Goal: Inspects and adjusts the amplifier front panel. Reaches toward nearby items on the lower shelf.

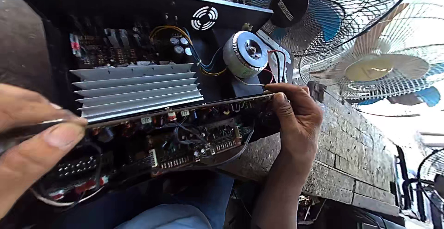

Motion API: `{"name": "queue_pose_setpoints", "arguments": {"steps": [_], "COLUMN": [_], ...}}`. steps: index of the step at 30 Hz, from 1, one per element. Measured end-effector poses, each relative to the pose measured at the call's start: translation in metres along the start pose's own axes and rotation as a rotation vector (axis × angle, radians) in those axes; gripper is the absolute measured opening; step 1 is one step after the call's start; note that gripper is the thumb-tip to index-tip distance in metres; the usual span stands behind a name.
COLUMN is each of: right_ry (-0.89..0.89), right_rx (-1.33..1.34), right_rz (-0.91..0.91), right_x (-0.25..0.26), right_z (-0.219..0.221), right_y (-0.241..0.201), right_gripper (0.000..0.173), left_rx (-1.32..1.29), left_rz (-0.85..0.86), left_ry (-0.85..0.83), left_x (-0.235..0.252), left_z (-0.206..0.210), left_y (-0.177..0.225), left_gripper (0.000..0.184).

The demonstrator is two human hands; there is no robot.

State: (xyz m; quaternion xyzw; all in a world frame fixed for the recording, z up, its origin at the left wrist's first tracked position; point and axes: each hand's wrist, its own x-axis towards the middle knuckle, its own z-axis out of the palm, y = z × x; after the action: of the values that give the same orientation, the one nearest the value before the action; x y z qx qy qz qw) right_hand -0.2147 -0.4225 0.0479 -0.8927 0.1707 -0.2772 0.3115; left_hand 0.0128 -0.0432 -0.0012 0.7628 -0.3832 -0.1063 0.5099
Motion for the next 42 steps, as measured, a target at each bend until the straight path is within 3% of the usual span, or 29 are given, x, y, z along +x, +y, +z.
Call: {"name": "queue_pose_setpoints", "arguments": {"steps": [2, 9, 13, 17, 21, 25, 27, 29, 33, 37, 42], "right_ry": [0.008, -0.035, -0.032, 0.007, 0.126, 0.498, 0.496, 0.343, 0.007, -0.119, -0.076], "right_rx": [0.022, 0.075, 0.109, 0.037, 0.001, 0.023, 0.003, 0.059, 0.502, 0.895, 1.085], "right_rz": [0.009, -0.043, -0.077, -0.027, -0.146, -0.286, -0.166, 0.002, 0.377, 0.664, 0.77], "right_x": [0.0, -0.001, -0.001, -0.001, 0.004, -0.011, -0.041, -0.077, -0.125, -0.12, -0.101], "right_z": [0.001, -0.004, -0.006, -0.001, 0.0, -0.018, -0.027, -0.021, 0.029, 0.067, 0.076], "right_y": [-0.001, 0.005, 0.009, 0.003, 0.011, 0.012, -0.008, -0.036, -0.072, -0.081, -0.093], "right_gripper": [0.025, 0.025, 0.028, 0.024, 0.026, 0.018, 0.016, 0.016, 0.025, 0.049, 0.06], "left_rx": [0.055, 0.121, 0.147, 0.387, 0.478, 0.493, 0.46, 0.453, 0.472, 0.447, 0.406], "left_rz": [-0.004, -0.17, -0.062, 0.043, 0.023, -0.087, -0.182, -0.233, -0.228, -0.33, -0.355], "left_ry": [0.017, -0.272, -0.525, -0.512, -0.639, -0.709, -0.743, -0.762, -0.802, -0.804, -0.794], "left_x": [0.007, 0.044, 0.066, 0.081, 0.097, 0.107, 0.109, 0.109, 0.115, 0.123, 0.119], "left_z": [0.0, -0.026, -0.042, -0.025, 0.005, 0.021, 0.022, 0.023, 0.028, 0.032, 0.035], "left_y": [0.007, 0.03, 0.037, 0.062, 0.091, 0.106, 0.114, 0.118, 0.116, 0.117, 0.129], "left_gripper": [0.036, 0.03, 0.04, 0.043, 0.048, 0.048, 0.051, 0.053, 0.054, 0.054, 0.053]}}
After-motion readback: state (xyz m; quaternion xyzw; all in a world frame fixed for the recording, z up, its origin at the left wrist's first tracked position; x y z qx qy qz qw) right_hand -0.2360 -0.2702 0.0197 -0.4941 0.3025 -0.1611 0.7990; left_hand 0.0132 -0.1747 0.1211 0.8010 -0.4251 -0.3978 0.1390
